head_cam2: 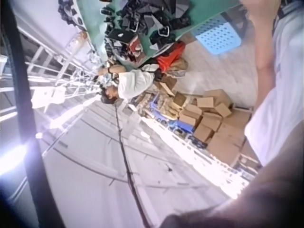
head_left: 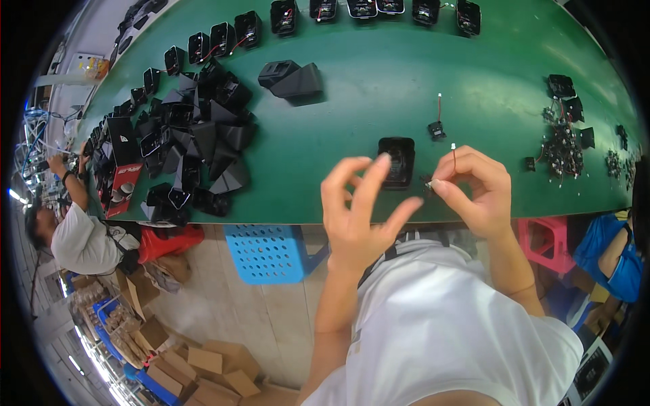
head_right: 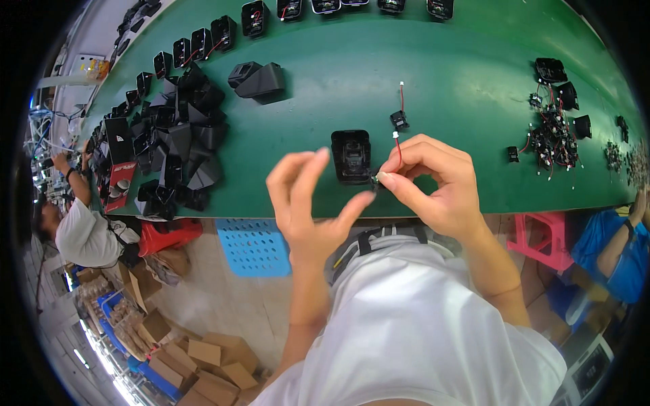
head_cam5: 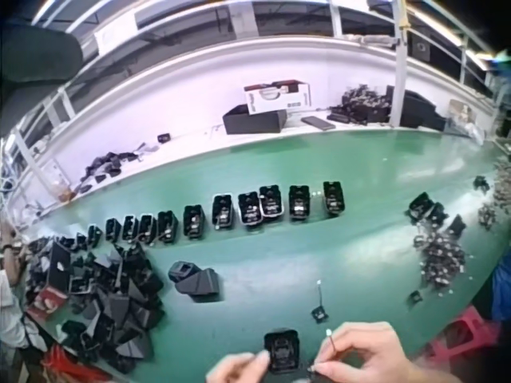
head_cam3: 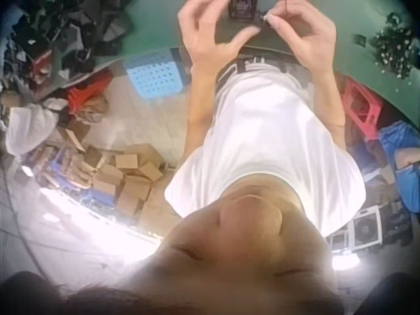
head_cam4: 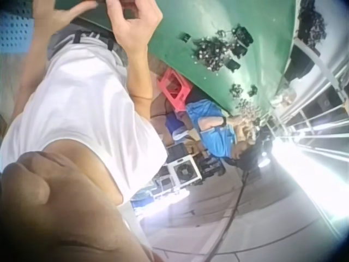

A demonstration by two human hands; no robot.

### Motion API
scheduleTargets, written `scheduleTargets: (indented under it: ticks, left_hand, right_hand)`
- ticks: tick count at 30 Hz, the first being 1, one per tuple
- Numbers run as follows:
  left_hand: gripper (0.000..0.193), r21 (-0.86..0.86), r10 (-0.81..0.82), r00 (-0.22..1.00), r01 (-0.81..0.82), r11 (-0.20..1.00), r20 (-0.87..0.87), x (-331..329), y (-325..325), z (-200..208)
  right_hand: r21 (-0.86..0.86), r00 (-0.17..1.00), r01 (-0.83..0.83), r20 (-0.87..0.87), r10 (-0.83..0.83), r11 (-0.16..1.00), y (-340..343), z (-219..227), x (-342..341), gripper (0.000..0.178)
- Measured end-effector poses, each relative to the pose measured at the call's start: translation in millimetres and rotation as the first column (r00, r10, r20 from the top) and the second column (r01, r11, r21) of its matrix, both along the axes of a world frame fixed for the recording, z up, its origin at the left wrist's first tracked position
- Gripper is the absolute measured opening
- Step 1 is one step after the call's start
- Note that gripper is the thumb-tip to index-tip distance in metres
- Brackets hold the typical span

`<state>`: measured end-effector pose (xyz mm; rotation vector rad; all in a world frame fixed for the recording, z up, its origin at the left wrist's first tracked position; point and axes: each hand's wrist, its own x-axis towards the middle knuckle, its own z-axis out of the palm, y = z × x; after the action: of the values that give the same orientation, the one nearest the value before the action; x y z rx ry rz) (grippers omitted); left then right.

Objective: Assembling small electronic components into plastic housings on a production line.

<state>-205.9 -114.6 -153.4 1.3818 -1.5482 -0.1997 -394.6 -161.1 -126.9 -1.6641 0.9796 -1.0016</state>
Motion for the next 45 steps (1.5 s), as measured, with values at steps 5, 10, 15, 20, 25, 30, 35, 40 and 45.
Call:
scheduleTargets:
  ticks: [5, 10, 15, 20, 25, 30, 35, 40, 45]
  left_hand:
    - [0.04, -0.129, -0.192, 0.981, 0.189, 0.973, -0.01, -5, -1, -2]
    - [0.03, -0.041, -0.309, 0.933, 0.307, 0.951, -0.183, -1, 3, 3]
    - [0.016, 0.201, -0.381, 0.562, 0.716, 0.669, -0.734, 11, 15, -2]
    - [0.022, 0.229, -0.358, 0.656, 0.635, 0.738, -0.665, 15, 14, 2]
    - [0.091, 0.234, -0.204, 0.965, 0.163, 0.958, 0.164, 25, -13, 3]
    - [0.087, 0.202, -0.376, 0.915, 0.345, 0.917, 0.145, 25, -27, -14]
    - [0.081, 0.173, -0.343, 0.927, 0.366, 0.914, -0.151, 15, -23, -4]
    - [0.096, 0.168, -0.435, 0.881, 0.464, 0.87, -0.183, 21, -22, -7]
    - [0.095, 0.211, -0.329, 0.887, 0.407, 0.889, -0.325, 16, -18, -4]
  right_hand:
    - [0.286, 0.949, -0.07, 0.314, -0.024, 0.956, 16, -6, 13, 0.009]
    - [0.222, 0.946, -0.087, 0.325, 0.01, 0.971, 13, -6, 10, 0.009]
    - [-0.203, 0.979, -0.176, 0.065, 0.192, 0.963, 5, 3, 3, 0.014]
    - [-0.14, 0.979, -0.191, 0.043, 0.199, 0.972, 7, 6, 9, 0.014]
    - [-0.234, 0.993, -0.055, -0.118, 0.028, 0.971, -4, -6, 10, 0.014]
    - [-0.28, 0.988, -0.049, -0.156, 0.005, 0.959, -7, -9, 12, 0.014]
    - [-0.24, 0.973, -0.088, -0.227, 0.032, 0.967, -5, -9, 12, 0.015]
    - [-0.156, 0.979, -0.148, -0.164, 0.122, 0.977, -4, 4, 7, 0.015]
    - [-0.009, 0.963, -0.164, -0.216, 0.158, 0.986, -6, 9, 5, 0.009]
